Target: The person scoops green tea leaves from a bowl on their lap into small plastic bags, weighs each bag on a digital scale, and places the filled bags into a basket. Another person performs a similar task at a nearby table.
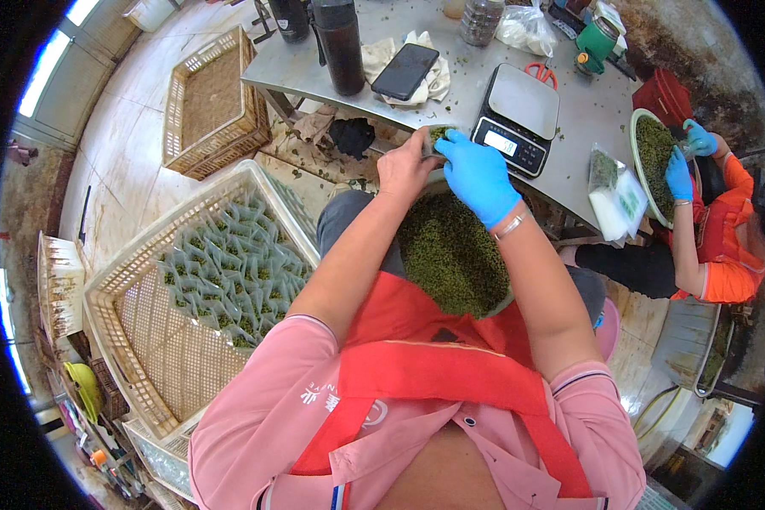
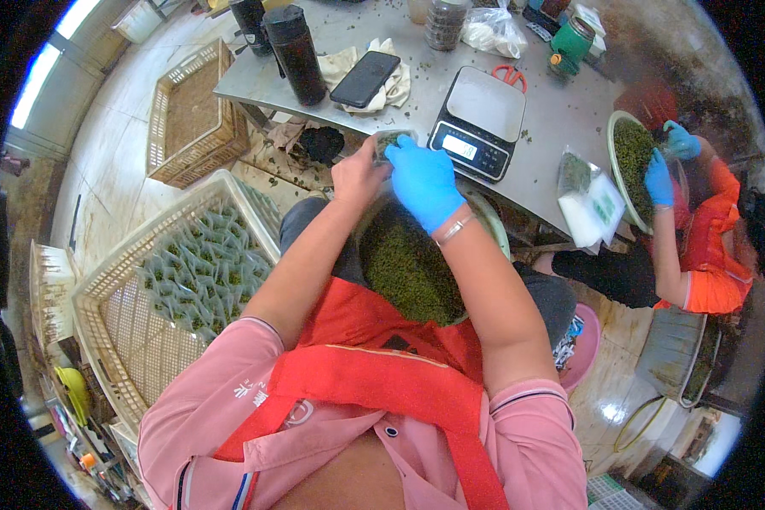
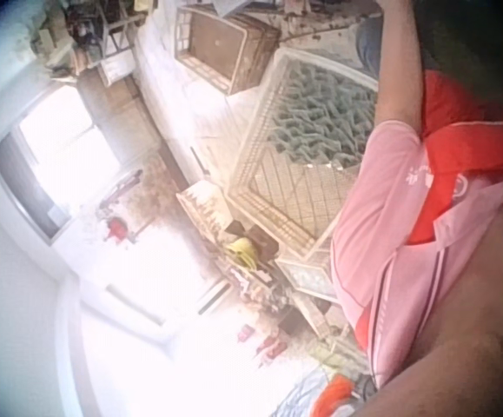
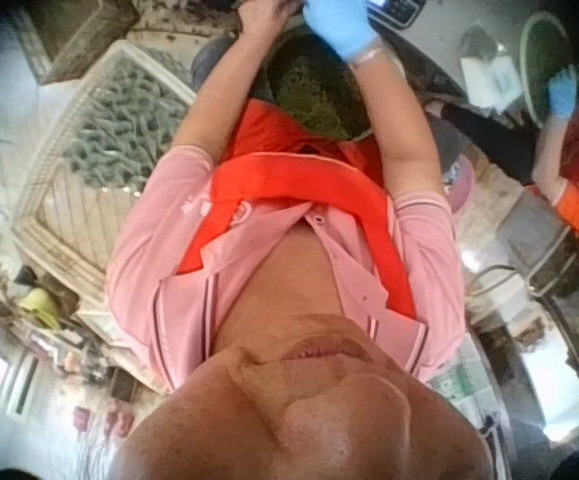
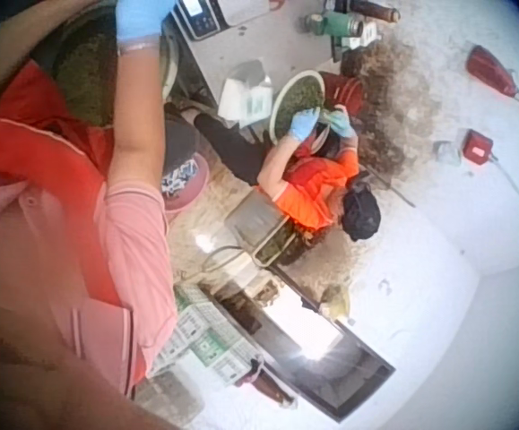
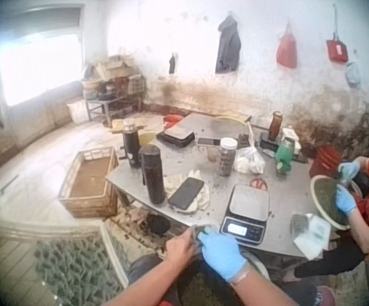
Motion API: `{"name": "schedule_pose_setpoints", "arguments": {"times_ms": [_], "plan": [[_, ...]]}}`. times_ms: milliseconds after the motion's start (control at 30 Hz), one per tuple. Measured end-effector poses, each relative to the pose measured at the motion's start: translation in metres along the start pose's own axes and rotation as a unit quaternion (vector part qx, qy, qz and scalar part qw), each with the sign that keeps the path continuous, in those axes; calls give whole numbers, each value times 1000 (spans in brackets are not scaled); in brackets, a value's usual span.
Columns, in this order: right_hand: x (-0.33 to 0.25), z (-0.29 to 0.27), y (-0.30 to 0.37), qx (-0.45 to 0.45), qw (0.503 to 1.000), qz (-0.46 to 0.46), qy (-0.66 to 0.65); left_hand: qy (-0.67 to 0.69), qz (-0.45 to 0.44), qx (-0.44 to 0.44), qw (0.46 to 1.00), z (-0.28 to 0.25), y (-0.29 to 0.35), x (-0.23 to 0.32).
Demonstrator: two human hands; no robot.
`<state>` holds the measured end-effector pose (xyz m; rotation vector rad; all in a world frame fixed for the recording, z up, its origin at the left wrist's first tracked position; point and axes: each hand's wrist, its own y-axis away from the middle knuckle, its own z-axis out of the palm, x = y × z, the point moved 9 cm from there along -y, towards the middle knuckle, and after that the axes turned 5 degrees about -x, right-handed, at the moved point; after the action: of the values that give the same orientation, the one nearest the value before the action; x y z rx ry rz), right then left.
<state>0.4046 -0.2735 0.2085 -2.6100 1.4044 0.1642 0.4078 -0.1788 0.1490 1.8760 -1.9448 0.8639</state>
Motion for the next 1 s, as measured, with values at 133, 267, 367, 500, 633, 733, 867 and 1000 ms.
{"name": "schedule_pose_setpoints", "arguments": {"times_ms": [133,267,367,500,633,733,867,1000], "plan": [[-2,2,8,10,999,26,-38,-38,41,22,998,2,-2,6],[20,57,-8,-53,988,126,-67,-96,108,31,989,9,3,15],[8,23,8,10,997,-1,-74,-66,115,29,991,2,3,17],[50,-29,64,98,892,-18,-441,41,-26,7,999,8,-3,-13],[203,-31,171,306,741,300,-517,197,-57,37,978,21,-6,-43],[275,-1,193,281,675,371,-573,210,-65,29,975,21,-3,-43],[360,26,174,303,581,310,-689,281,-86,-10,956,12,6,-31],[333,1,127,366,582,255,-680,388,-49,50,919,-31,25,-63]]}}
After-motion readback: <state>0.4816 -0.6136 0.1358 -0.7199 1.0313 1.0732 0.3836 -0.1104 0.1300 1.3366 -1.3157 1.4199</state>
